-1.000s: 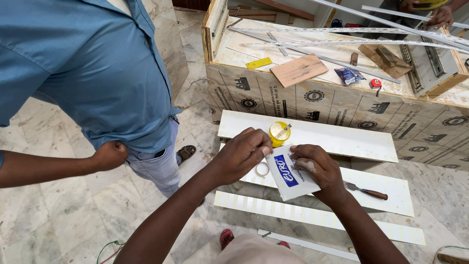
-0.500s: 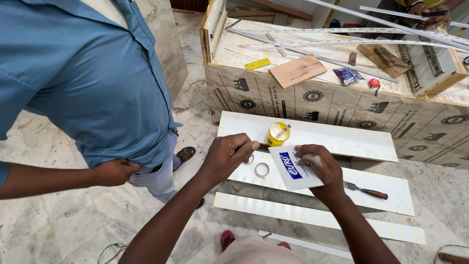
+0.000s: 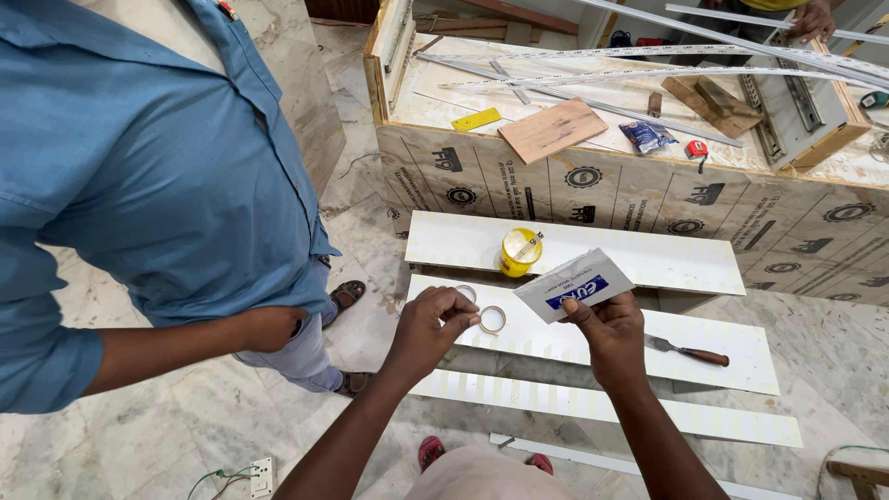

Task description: The person opens a small packet, places it on a wooden board, then picks up a long white panel and sits on the floor. They peel off strips of masking tape from the panel's surface by hand.

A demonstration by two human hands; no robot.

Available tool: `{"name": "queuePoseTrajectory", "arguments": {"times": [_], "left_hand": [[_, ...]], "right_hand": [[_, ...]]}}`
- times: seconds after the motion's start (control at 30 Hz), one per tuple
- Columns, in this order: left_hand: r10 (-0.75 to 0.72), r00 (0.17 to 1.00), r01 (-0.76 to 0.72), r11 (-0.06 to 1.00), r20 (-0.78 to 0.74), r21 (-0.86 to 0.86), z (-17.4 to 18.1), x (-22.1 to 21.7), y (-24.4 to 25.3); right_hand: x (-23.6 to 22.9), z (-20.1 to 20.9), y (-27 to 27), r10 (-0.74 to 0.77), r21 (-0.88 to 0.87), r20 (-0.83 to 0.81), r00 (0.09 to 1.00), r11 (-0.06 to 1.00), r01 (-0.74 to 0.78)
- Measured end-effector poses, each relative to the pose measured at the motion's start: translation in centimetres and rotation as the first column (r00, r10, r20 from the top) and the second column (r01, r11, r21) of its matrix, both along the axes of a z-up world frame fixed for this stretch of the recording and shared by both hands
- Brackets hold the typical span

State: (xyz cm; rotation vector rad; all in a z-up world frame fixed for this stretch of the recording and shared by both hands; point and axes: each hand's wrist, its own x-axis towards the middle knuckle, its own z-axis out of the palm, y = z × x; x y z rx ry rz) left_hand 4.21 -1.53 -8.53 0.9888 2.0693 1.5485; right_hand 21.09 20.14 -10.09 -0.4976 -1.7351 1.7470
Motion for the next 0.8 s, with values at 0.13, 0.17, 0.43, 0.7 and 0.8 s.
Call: {"name": "queuePoseTrajectory", "arguments": {"times": [0.13,0.17,0.43,0.7,0.8], "left_hand": [[-0.01,0.999,0.009,1.0,0.052,0.011,-0.4,0.7,-0.4],[-0.011,0.997,0.011,1.0,0.074,0.002,-0.4,0.7,-0.5],[-0.166,0.98,0.138,0.965,-0.108,-0.224,-3.5,1.9,-1.0],[-0.287,0.949,0.259,0.946,-0.131,-0.194,-8.8,7.5,-3.1],[-0.278,0.95,0.306,0.748,0.141,-0.589,-8.4,8.7,-1.8]], "right_hand": [[-0.2,0.3,-0.3,-0.01,-0.087,-0.01,1.0,0.996,0.009],[-0.3,0.3,-0.5,-0.01,-0.114,-0.02,1.0,0.993,0.008],[-1.0,0.0,-2.1,-0.008,-0.24,-0.029,1.0,0.971,0.001],[1.6,-0.2,-2.3,-0.058,-0.284,-0.005,0.998,0.957,0.055],[3.5,-0.1,-1.5,-0.077,-0.281,-0.009,0.997,0.957,0.071]]}}
